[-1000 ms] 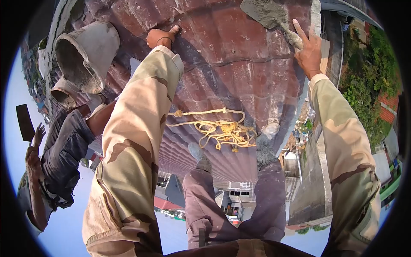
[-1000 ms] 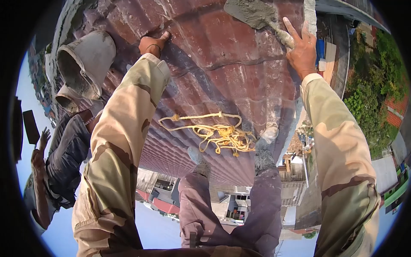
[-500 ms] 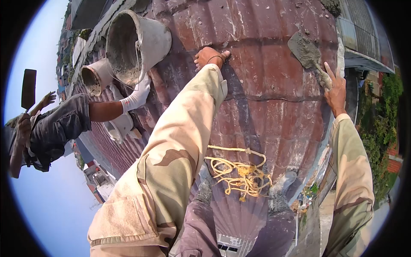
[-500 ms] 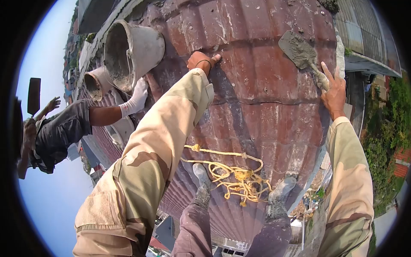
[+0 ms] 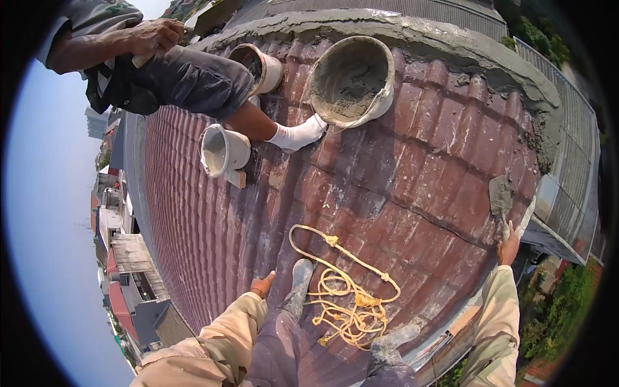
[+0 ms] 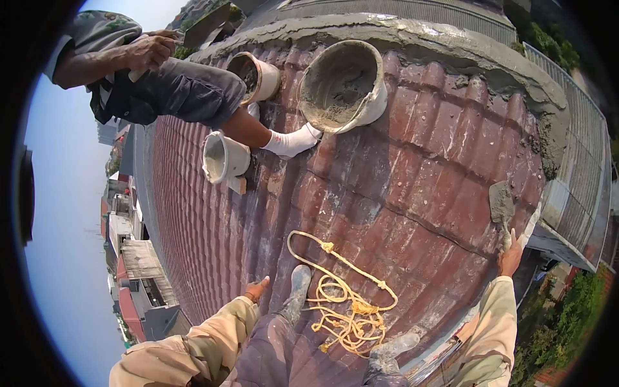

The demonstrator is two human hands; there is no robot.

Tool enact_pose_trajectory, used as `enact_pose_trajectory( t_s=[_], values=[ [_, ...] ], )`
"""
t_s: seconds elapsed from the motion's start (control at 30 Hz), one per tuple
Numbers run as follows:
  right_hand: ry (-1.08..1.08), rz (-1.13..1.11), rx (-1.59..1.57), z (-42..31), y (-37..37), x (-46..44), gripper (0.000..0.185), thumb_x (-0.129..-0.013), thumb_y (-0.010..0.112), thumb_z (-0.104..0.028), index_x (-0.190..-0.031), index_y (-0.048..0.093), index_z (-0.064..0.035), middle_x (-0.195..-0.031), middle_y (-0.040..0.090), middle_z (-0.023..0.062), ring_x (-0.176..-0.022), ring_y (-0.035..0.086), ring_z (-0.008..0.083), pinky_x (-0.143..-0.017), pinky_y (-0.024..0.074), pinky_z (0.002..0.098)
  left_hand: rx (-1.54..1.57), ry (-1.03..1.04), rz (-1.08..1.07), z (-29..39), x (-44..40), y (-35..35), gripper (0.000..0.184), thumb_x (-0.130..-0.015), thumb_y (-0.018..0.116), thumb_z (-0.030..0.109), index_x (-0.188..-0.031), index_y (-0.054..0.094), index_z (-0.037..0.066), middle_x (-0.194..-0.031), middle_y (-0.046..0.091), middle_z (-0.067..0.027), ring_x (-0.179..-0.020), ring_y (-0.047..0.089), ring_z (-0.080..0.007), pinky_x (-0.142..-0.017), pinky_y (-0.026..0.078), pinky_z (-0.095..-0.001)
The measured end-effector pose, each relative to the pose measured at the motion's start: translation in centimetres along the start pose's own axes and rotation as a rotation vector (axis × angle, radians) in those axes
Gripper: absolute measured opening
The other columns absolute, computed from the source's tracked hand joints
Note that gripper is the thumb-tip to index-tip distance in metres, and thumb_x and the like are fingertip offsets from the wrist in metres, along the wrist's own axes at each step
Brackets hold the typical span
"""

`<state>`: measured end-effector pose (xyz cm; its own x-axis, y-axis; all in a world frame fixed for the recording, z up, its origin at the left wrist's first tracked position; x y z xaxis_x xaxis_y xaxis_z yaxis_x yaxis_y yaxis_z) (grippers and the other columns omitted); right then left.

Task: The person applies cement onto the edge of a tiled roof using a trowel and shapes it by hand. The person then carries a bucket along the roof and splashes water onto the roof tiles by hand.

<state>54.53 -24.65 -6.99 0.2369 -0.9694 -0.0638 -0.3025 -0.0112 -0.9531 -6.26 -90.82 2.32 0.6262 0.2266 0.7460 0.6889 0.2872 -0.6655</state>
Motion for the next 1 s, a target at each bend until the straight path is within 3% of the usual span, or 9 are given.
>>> enact_pose_trajectory(
  t_s=[0.07, 0.1, 0.13, 0.27, 0.37, 0.53, 0.57, 0.73, 1.0],
  values=[
    [-0.055, 0.124, 0.002, -3.5, -1.4, 3.8, 0.077, -0.067, 0.068, 0.012, -0.140, 0.054, -0.0089, -0.134, 0.056, 0.0273, -0.122, 0.054, 0.0410, -0.103, 0.0420, 0.0445, 0.210, -0.397, 0.218, -16.1, -1.1, -8.5, 0.086, -0.086, 0.061, 0.068, -0.138, 0.055, -0.001, -0.138, 0.056, -0.0245, -0.129, 0.053, -0.0389, -0.100, 0.049, -0.0484],
    [0.079, -0.043, -0.214, -4.6, -1.5, 5.6, 0.066, -0.069, 0.071, 0.005, -0.133, 0.058, -0.0042, -0.135, 0.055, 0.0304, -0.124, 0.055, 0.0419, -0.104, 0.0423, 0.0436, -0.229, -0.466, 0.342, -14.9, 7.2, -12.1, 0.080, -0.087, 0.062, 0.065, -0.135, 0.058, 0.001, -0.137, 0.058, -0.0247, -0.130, 0.054, -0.0353, -0.101, 0.048, -0.0454],
    [0.209, -0.109, -0.245, -3.6, 0.6, 8.6, 0.056, -0.070, 0.074, -0.004, -0.125, 0.062, -0.0013, -0.120, 0.065, 0.0271, -0.110, 0.062, 0.0427, -0.097, 0.0461, 0.0441, -0.184, -0.557, 0.329, -16.5, 11.8, -14.0, 0.080, -0.085, 0.065, 0.062, -0.135, 0.058, 0.000, -0.138, 0.056, -0.0252, -0.132, 0.052, -0.0340, -0.107, 0.043, -0.0427],
    [0.450, -0.415, -0.523, -12.9, -3.4, 21.0, 0.039, -0.065, 0.082, 0.004, -0.102, 0.066, 0.0051, -0.090, 0.069, 0.0116, -0.082, 0.062, 0.0246, -0.080, 0.0482, 0.0374, -0.412, -0.412, 0.143, -27.1, 18.2, -17.8, 0.080, -0.084, 0.066, 0.062, -0.135, 0.058, 0.000, -0.139, 0.057, -0.0218, -0.131, 0.053, -0.0360, -0.109, 0.040, -0.0433],
    [0.478, -0.613, -0.417, -16.5, -5.3, 29.0, 0.038, -0.060, 0.083, 0.004, -0.094, 0.066, 0.0067, -0.081, 0.067, 0.0123, -0.072, 0.060, 0.0255, -0.074, 0.0489, 0.0395, -0.528, -0.291, -0.036, -31.6, 19.5, -15.2, 0.080, -0.084, 0.065, 0.063, -0.134, 0.059, 0.001, -0.138, 0.057, -0.0212, -0.130, 0.054, -0.0359, -0.109, 0.041, -0.0445],
    [0.295, -0.950, -0.245, -21.8, -6.8, 35.7, 0.033, -0.060, 0.086, -0.005, -0.084, 0.066, 0.0059, -0.074, 0.067, 0.0148, -0.066, 0.060, 0.0288, -0.068, 0.0488, 0.0429, -0.318, -0.341, -0.293, -27.7, 24.3, -15.3, 0.082, -0.087, 0.057, 0.068, -0.139, 0.056, 0.004, -0.146, 0.049, -0.0216, -0.138, 0.044, -0.0379, -0.115, 0.034, -0.0447],
    [0.255, -0.994, -0.226, -22.5, -7.2, 35.7, 0.033, -0.060, 0.087, -0.007, -0.082, 0.066, 0.0058, -0.072, 0.067, 0.0153, -0.064, 0.060, 0.0295, -0.067, 0.0488, 0.0436, -0.354, -0.285, -0.175, -30.5, 22.1, -14.1, 0.075, -0.083, 0.065, 0.064, -0.131, 0.064, 0.006, -0.135, 0.060, -0.0213, -0.128, 0.055, -0.0380, -0.107, 0.042, -0.0460],
    [0.137, -1.062, -0.171, -23.4, -8.2, 31.3, 0.034, -0.059, 0.090, -0.015, -0.072, 0.066, 0.0050, -0.065, 0.067, 0.0178, -0.058, 0.061, 0.0328, -0.062, 0.0487, 0.0470, -0.172, -0.252, -0.118, -30.9, 18.9, -15.0, 0.076, -0.088, 0.062, 0.062, -0.133, 0.060, 0.001, -0.141, 0.054, -0.0224, -0.135, 0.048, -0.0379, -0.114, 0.036, -0.0436],
    [0.133, -0.896, -0.290, -29.7, -11.3, 19.2, 0.022, -0.068, 0.084, -0.006, -0.067, 0.065, 0.0035, -0.060, 0.060, 0.0032, -0.053, 0.047, 0.0140, -0.051, 0.0379, 0.0364, 0.069, -0.296, -0.051, -29.7, 23.5, -18.2, 0.064, -0.090, 0.063, 0.051, -0.131, 0.062, 0.002, -0.137, 0.059, -0.0200, -0.130, 0.054, -0.0348, -0.110, 0.040, -0.0426]
  ],
)
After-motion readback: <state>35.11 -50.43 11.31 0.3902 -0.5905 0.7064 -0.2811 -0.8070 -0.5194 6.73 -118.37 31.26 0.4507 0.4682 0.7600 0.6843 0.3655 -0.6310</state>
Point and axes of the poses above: each hand's wrist, its own x-axis away from the middle knuckle, its own y-axis out of the palm, z = x × y, the point moved 3 cm from there along -x, towards the middle knuckle
